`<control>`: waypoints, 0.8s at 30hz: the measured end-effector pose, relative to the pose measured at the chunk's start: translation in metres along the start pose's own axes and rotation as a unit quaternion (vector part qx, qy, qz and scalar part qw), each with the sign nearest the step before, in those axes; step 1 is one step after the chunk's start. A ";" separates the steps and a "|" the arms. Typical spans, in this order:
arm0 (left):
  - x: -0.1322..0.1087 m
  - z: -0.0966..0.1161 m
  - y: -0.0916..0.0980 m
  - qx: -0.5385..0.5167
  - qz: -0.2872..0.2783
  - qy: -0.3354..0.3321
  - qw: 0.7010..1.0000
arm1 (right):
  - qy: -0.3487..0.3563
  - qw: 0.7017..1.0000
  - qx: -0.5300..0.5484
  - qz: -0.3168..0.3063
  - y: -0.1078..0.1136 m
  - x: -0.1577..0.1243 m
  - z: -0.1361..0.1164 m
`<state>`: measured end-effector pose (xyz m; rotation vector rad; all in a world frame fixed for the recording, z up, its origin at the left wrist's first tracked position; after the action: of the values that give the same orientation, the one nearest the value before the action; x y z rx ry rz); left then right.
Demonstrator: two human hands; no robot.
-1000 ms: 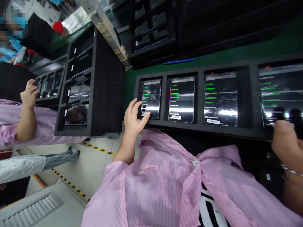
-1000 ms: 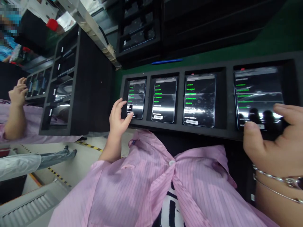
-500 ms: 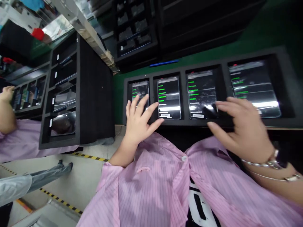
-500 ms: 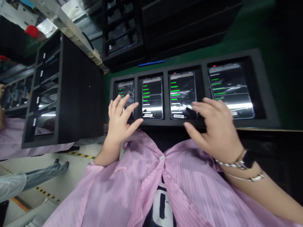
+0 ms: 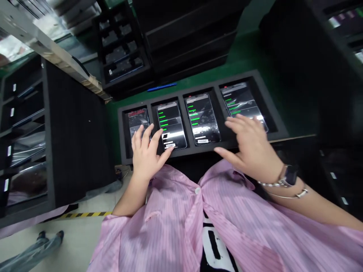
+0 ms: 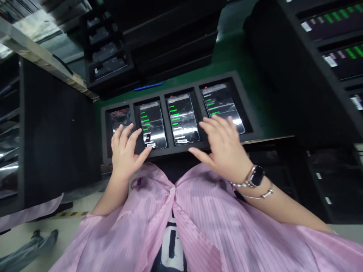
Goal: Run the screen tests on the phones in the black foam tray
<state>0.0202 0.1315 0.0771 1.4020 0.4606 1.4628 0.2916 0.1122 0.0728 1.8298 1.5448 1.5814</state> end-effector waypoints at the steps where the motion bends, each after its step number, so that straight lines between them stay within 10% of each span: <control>1: 0.000 0.001 0.001 0.002 0.010 -0.003 1.000 | -0.021 0.999 -0.022 0.013 0.008 -0.002 0.012; 8: 0.005 -0.002 0.011 -0.019 0.008 0.019 1.000 | -0.042 0.995 -0.045 0.083 0.036 -0.002 0.046; 14: 0.021 -0.061 0.045 -0.020 0.084 0.075 0.993 | -0.016 0.989 -0.027 0.141 0.039 0.037 0.074; 24: 0.016 -0.069 0.013 0.036 0.006 0.090 0.995 | 0.052 0.991 -0.092 0.080 0.000 0.032 0.077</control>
<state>-0.0439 0.1644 0.0782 1.3368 0.6252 1.6029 0.3508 0.1702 0.0623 1.8339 1.2705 1.8525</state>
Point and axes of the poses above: each hand's wrist, its own x-axis towards the middle knuckle, its own y-axis out of the back of the hand, z = x × y, the point moved 10 cm from there along x, towards the middle knuckle, and after that the axes turned 12 degrees about z, right-handed, at the moved point
